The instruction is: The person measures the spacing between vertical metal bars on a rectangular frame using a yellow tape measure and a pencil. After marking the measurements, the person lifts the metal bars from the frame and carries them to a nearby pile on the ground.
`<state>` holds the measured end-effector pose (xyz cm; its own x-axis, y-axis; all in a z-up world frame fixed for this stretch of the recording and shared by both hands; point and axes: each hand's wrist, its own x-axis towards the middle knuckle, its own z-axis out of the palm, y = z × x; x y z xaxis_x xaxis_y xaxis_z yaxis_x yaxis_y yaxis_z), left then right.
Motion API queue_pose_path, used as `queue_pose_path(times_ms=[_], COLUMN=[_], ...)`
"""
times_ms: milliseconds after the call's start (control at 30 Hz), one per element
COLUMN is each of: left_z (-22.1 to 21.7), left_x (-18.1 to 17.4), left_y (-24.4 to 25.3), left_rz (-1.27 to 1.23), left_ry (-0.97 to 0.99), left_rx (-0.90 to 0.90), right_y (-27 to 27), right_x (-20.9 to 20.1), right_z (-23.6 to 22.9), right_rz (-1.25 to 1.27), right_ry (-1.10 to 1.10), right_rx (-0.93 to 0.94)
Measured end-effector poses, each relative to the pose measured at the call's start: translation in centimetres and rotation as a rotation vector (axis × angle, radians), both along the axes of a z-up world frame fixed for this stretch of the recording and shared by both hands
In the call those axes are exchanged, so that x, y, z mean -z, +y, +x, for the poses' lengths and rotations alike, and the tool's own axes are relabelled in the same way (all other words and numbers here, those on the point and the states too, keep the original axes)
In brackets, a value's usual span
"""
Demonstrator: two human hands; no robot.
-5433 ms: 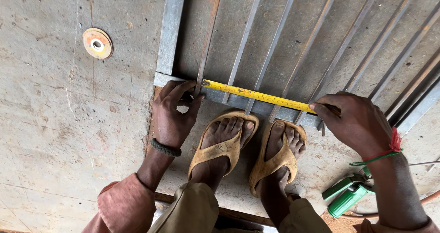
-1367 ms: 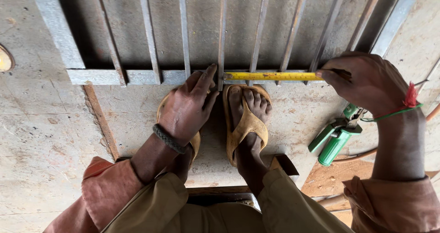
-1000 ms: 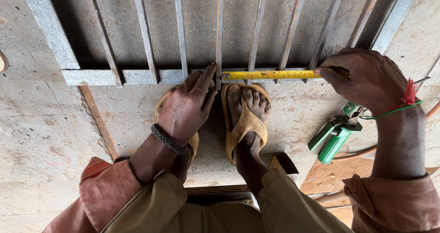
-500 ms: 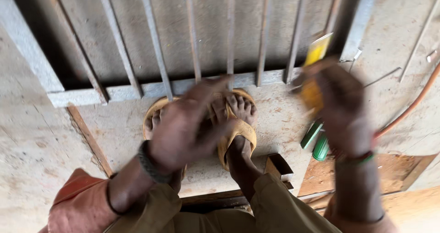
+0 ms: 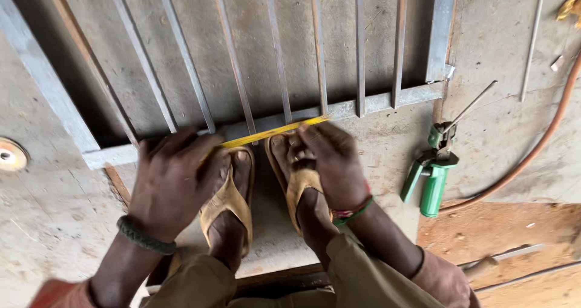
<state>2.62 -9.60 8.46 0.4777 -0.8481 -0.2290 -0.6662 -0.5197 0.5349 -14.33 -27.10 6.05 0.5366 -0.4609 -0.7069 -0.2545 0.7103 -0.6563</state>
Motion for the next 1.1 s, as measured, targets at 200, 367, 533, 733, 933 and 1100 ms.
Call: queue_pose_path(times_ms=[200,367,533,733,933,1100], left_z=[-1.3,-1.3,-1.2,-1.5,-1.4,-1.4], left_x=[4.3,5.1,5.2,5.3,5.2,5.2], left_y=[0.6,0.3,0.2,0.2,-0.2,-0.2], left_rz=[0.038,0.043,0.051,0.043,0.044,0.027], left_ry=[-0.176,-0.224,-0.206,-0.207,-0.211,-0.203], left_rx=[-0.063,-0.048,-0.058,-0.059,-0.036,-0.037], right_y=[0.3,-1.5,-3.0,-3.5,-3.3,-3.2], right_x=[3.3,3.5,3.5,3.5,3.8,4.0], right_z=[-4.0,-6.4,-6.9,-5.1,-4.3,-4.1], right_rz=[-0.33,-0.649,-0.885,-1.1,-1.126,-1.119], right_ry=[0.093,0.31,0.298,0.304,0.272,0.275], right_rx=[-0.443,-0.477,-0.46,-0.545,-0.609,-0.63])
